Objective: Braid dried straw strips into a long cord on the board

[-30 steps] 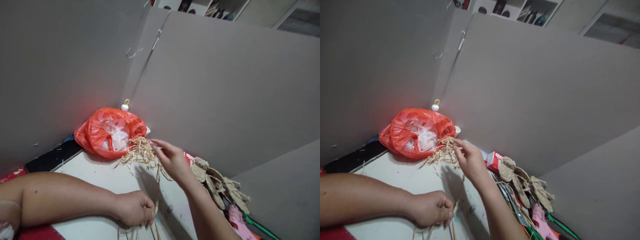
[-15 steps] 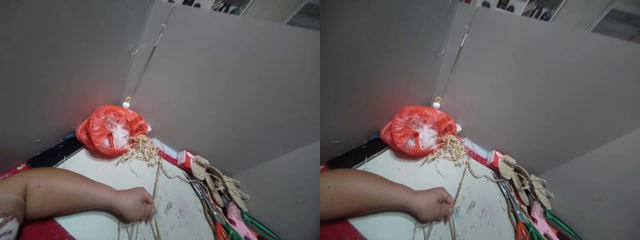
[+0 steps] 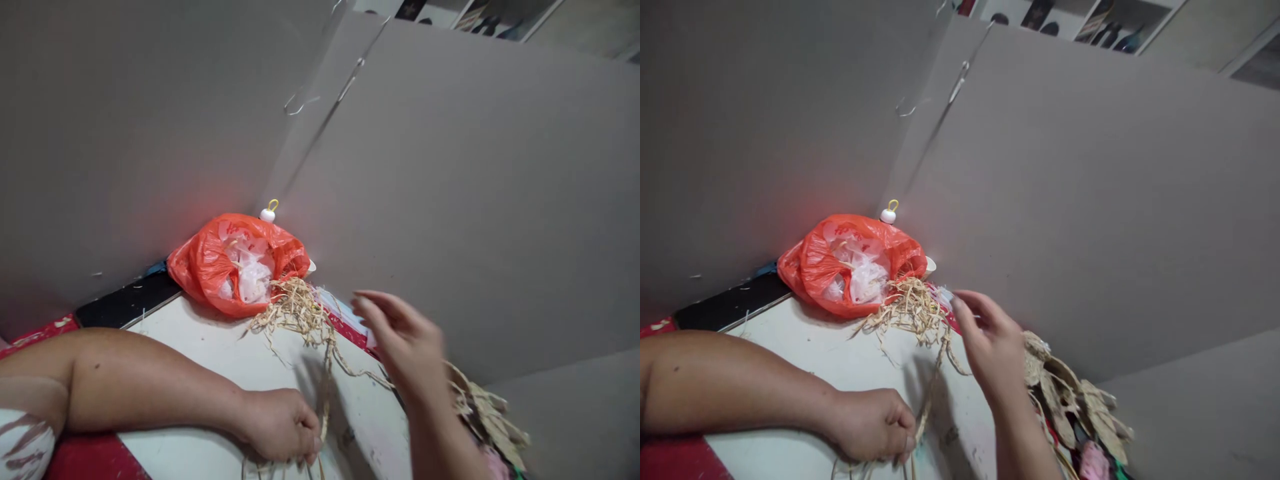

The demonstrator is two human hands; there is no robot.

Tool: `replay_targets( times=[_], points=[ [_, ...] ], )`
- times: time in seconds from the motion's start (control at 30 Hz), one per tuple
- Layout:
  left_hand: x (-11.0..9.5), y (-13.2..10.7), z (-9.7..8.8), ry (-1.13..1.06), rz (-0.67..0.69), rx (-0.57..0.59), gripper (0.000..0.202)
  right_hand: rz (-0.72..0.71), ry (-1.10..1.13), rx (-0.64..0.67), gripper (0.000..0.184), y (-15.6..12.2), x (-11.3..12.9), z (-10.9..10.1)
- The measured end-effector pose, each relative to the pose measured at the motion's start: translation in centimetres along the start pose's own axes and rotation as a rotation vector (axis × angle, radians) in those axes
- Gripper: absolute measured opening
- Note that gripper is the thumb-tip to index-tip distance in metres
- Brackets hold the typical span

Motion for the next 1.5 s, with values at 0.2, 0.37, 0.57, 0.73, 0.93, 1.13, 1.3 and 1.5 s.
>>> replay_targets(
  times=[0.2,0.37,0.57,0.73,0.93,1.13,1.3,1.5],
  points=[
    [-0.2,-0.1,-0.2,0.037,-0.004,-0.009,0.016,0.271,-0.097,0.214,0.027,12.2,3.4,12.3],
    [0.0,0.0,-0.2,0.030,-0.003,-0.029,0.017,0.320,-0.040,0.178,0.030,10.5,0.8,11.8],
    [0.0,0.1,-0.2,0.022,0.011,-0.044,0.018,0.242,0.152,-0.091,0.023,10.5,5.0,6.8],
    [0.0,0.1,-0.2,0.017,0.030,-0.048,0.018,0.173,0.348,-0.200,0.030,8.8,8.2,4.6],
    [-0.4,-0.2,-0.1,0.034,0.022,-0.027,0.019,0.201,0.516,-0.060,0.030,8.3,9.4,7.6],
    [-0.5,-0.2,-0.3,0.042,0.033,-0.030,0.018,0.180,0.543,0.047,0.024,7.1,10.5,8.8],
    [-0.6,0.0,-0.1,0.055,0.076,-0.016,0.016,0.059,0.441,0.173,0.015,4.0,12.1,9.7],
    [-0.6,-0.1,0.0,0.034,0.072,-0.009,0.016,-0.036,0.259,0.359,0.033,0.6,11.8,9.5]
  ],
)
Point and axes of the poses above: each hand's wrist, its own y-axis towards the middle knuckle, its own z-axis out of the palm, x = y × z, the point moved 10 cm from there along y, towards the middle knuckle, and after that the axes turned 1 degree about x, right-handed, at the moved point
